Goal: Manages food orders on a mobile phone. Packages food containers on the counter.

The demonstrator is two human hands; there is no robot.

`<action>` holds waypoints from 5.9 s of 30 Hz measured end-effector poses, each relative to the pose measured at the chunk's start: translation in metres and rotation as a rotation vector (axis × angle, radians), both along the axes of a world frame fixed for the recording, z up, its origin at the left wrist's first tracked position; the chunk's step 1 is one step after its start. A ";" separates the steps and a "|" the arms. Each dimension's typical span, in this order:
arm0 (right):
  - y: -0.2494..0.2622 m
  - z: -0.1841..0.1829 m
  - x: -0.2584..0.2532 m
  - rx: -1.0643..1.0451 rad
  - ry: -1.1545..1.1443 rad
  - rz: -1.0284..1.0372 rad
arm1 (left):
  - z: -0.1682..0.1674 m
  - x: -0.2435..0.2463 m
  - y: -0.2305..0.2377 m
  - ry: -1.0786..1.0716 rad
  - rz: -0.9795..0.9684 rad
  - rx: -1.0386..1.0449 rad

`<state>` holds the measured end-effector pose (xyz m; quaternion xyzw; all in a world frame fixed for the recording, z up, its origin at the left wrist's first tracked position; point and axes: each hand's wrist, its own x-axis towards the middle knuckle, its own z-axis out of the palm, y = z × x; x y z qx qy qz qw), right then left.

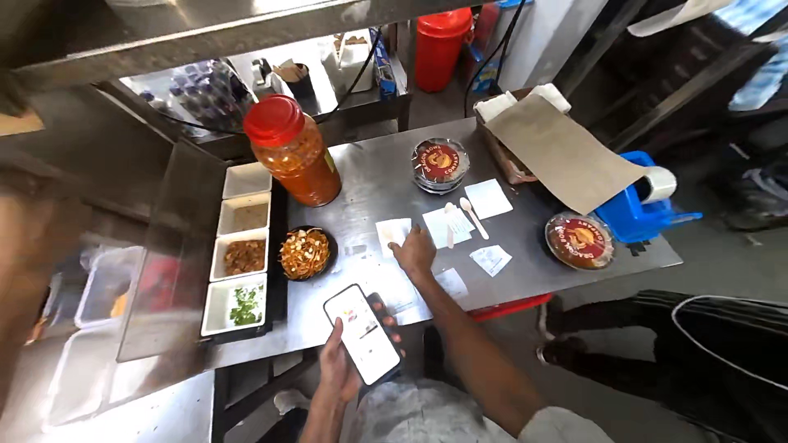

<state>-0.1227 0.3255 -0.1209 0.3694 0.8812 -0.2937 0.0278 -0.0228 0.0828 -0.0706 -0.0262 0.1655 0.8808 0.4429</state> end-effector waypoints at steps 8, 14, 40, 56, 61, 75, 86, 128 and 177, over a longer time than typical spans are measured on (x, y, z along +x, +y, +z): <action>0.011 0.004 -0.011 -0.206 0.048 -0.010 | -0.007 -0.027 -0.041 0.000 -0.047 -0.024; 0.063 0.082 0.055 -0.520 0.278 -0.213 | -0.006 -0.043 -0.037 0.070 -0.124 -0.119; 0.050 0.039 0.114 0.028 0.453 0.426 | 0.014 0.022 -0.008 -0.016 0.080 -0.059; 0.180 0.090 0.157 -0.060 0.410 -0.242 | 0.010 -0.009 -0.007 0.046 -0.040 -0.018; 0.315 0.060 0.233 0.052 0.169 -0.602 | 0.017 -0.002 0.034 0.025 -0.106 0.057; -0.012 0.043 0.134 -0.214 -0.021 0.308 | 0.025 -0.007 -0.006 0.007 0.143 -0.150; -0.035 0.019 0.097 -1.010 -0.002 -0.440 | 0.011 0.000 -0.042 0.022 0.148 -0.118; 0.206 0.075 0.263 -0.044 0.634 0.011 | 0.031 0.059 0.110 0.021 -0.102 -0.029; 0.144 0.051 -0.028 -0.937 0.597 -0.412 | 0.002 0.023 -0.008 -0.019 0.167 0.067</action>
